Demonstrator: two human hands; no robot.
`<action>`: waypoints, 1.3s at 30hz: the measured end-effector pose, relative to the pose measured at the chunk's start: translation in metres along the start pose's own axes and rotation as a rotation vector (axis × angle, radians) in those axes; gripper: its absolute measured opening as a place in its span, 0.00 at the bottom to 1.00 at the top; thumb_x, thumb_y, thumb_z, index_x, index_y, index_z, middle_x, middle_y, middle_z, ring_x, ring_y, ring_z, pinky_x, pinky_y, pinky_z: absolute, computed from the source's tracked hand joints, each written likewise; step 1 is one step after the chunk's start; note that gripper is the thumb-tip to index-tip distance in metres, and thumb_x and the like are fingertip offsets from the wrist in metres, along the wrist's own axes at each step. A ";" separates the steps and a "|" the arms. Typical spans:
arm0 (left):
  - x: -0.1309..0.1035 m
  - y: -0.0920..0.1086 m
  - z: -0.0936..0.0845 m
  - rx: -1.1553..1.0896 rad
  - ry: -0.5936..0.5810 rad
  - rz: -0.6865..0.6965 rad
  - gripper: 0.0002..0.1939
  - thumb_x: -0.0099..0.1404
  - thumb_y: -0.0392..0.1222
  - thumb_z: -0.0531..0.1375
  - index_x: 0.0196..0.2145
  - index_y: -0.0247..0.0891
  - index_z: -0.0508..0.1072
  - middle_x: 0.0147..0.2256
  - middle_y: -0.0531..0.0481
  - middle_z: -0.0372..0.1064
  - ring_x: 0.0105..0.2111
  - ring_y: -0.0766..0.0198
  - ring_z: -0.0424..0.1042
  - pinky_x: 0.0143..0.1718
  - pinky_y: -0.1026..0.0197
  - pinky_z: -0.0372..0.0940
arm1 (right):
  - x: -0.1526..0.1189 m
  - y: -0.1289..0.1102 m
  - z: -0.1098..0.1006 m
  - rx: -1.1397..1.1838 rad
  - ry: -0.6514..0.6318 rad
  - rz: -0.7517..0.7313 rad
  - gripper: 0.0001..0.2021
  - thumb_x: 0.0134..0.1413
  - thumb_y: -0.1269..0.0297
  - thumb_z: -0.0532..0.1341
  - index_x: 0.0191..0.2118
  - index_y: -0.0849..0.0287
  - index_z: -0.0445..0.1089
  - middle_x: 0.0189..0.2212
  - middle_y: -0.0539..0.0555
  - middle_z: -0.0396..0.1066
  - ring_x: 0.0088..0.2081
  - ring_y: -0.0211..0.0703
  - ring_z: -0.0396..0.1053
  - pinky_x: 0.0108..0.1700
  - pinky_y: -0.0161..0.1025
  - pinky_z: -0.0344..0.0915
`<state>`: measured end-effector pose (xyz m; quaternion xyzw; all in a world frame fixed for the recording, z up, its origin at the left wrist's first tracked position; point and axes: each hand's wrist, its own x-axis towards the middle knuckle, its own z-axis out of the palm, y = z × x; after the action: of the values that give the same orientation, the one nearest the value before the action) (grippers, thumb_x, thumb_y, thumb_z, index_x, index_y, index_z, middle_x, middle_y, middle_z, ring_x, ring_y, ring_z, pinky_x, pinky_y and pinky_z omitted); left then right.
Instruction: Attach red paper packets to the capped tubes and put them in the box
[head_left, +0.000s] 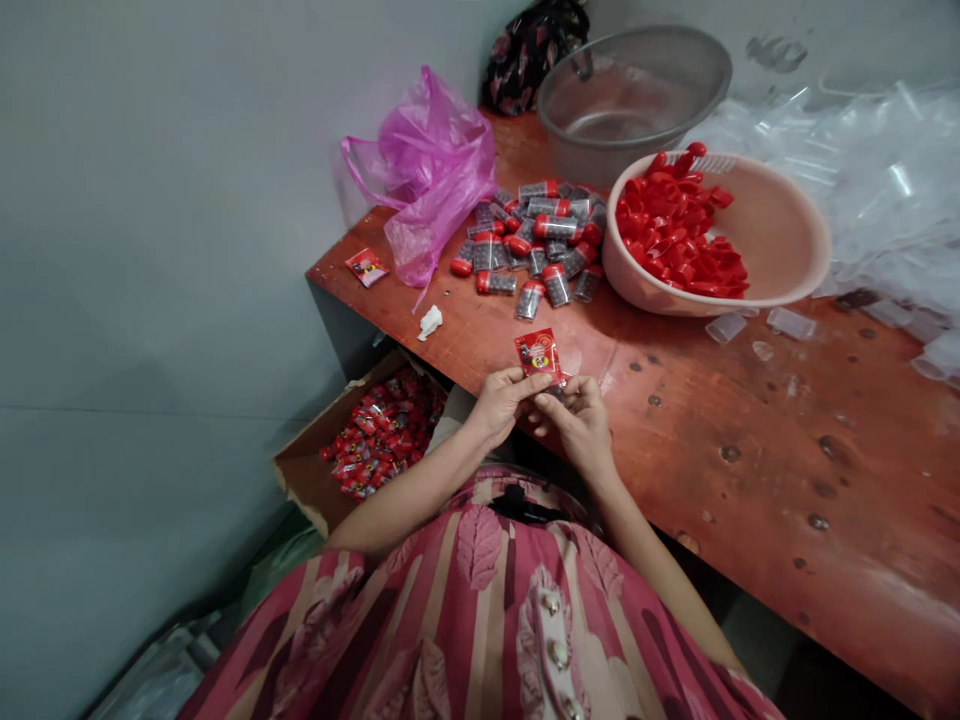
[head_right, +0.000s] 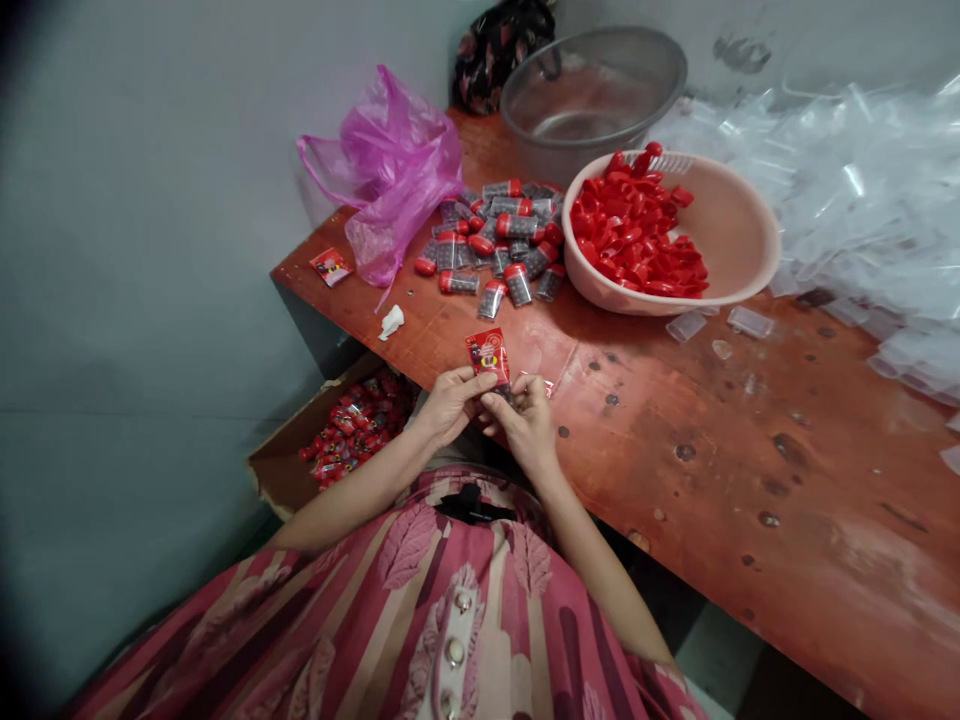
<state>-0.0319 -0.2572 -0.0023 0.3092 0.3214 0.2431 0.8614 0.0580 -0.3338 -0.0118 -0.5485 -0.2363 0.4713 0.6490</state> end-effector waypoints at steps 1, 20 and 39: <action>0.001 0.001 0.000 -0.024 0.041 0.020 0.15 0.48 0.46 0.68 0.25 0.32 0.70 0.19 0.55 0.65 0.16 0.72 0.62 0.18 0.67 0.58 | -0.001 0.001 0.001 -0.039 0.024 -0.024 0.19 0.43 0.61 0.68 0.33 0.53 0.54 0.22 0.41 0.68 0.22 0.35 0.71 0.21 0.31 0.69; 0.002 0.000 -0.005 -0.306 0.121 0.129 0.16 0.51 0.48 0.67 0.31 0.33 0.73 0.28 0.49 0.73 0.28 0.67 0.72 0.34 0.64 0.66 | -0.009 0.007 0.001 -0.079 0.196 -0.106 0.15 0.45 0.63 0.67 0.38 0.55 0.63 0.28 0.46 0.73 0.30 0.38 0.74 0.37 0.39 0.72; -0.001 -0.001 -0.015 -0.256 0.190 0.163 0.16 0.50 0.49 0.66 0.30 0.32 0.74 0.28 0.46 0.74 0.29 0.64 0.74 0.35 0.61 0.67 | -0.011 0.012 0.004 -0.006 0.189 -0.046 0.14 0.47 0.63 0.66 0.39 0.55 0.63 0.29 0.47 0.73 0.29 0.38 0.74 0.40 0.42 0.73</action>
<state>-0.0429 -0.2527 -0.0118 0.1976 0.3417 0.3792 0.8369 0.0453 -0.3415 -0.0195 -0.5868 -0.1882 0.4017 0.6774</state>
